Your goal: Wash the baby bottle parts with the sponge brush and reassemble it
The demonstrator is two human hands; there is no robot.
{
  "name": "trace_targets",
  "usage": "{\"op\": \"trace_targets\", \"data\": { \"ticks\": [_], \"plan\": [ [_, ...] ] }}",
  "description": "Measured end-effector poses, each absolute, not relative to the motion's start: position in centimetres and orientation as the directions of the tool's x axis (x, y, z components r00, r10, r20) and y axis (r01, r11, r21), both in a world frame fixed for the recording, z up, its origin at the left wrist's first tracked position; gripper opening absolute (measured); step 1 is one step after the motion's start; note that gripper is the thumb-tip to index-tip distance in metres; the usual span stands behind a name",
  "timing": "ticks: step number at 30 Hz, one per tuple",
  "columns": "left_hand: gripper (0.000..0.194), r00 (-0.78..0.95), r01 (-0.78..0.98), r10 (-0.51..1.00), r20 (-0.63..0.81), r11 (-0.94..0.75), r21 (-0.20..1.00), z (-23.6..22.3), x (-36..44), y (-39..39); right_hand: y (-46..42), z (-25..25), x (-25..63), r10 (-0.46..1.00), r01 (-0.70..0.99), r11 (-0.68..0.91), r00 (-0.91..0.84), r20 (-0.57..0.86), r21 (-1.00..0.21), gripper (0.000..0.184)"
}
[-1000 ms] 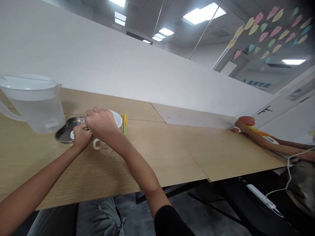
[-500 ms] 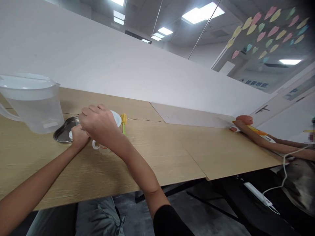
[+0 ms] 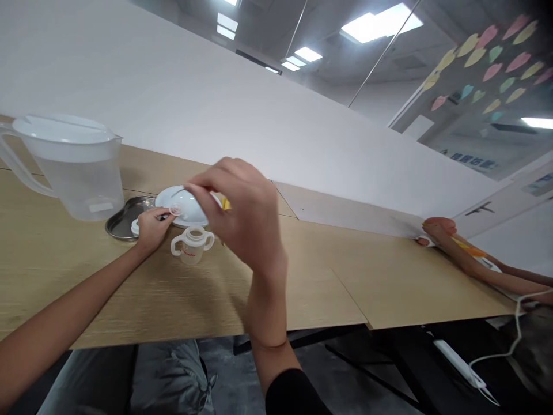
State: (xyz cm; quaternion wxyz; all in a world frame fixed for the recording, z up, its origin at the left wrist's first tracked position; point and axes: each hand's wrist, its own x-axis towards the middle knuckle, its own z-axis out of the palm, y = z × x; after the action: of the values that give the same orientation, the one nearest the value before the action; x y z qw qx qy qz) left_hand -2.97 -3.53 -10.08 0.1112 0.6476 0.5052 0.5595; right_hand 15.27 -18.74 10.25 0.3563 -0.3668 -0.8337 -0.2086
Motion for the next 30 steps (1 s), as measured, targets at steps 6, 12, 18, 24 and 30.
{"op": "trace_targets", "data": {
  "ticks": [6, 12, 18, 24, 30],
  "plan": [
    [0.023, -0.169, 0.518, 0.737, 0.654, -0.498, 0.695, -10.2, -2.9, -3.6, -16.8, 9.8, 16.5, 0.494, 0.741, 0.671, -0.417, 0.763, -0.030, 0.027],
    [0.021, -0.169, 0.508, 0.732, 0.660, -0.510, 0.694, -10.0, -3.0, -3.7, -14.2, 8.8, 14.8, 0.575, 0.734, 0.676, -0.477, 0.665, -0.058, 0.024],
    [0.018, -0.175, 0.508, 0.757, 0.630, -0.478, 0.716, -9.7, -2.9, -3.9, -14.3, 8.7, 14.3, 0.591, 0.741, 0.670, -0.497, 0.635, -0.044, 0.024],
    [0.019, -0.169, 0.498, 0.747, 0.643, -0.499, 0.710, -10.0, -2.8, -3.9, -14.5, 8.9, 14.3, 0.595, 0.757, 0.654, -0.519, 0.614, 0.007, 0.024],
    [0.016, -0.177, 0.499, 0.739, 0.650, -0.501, 0.707, -10.1, -2.8, -3.8, -14.7, 9.0, 14.1, 0.604, 0.756, 0.654, -0.524, 0.600, 0.002, 0.024]
  ]
}}
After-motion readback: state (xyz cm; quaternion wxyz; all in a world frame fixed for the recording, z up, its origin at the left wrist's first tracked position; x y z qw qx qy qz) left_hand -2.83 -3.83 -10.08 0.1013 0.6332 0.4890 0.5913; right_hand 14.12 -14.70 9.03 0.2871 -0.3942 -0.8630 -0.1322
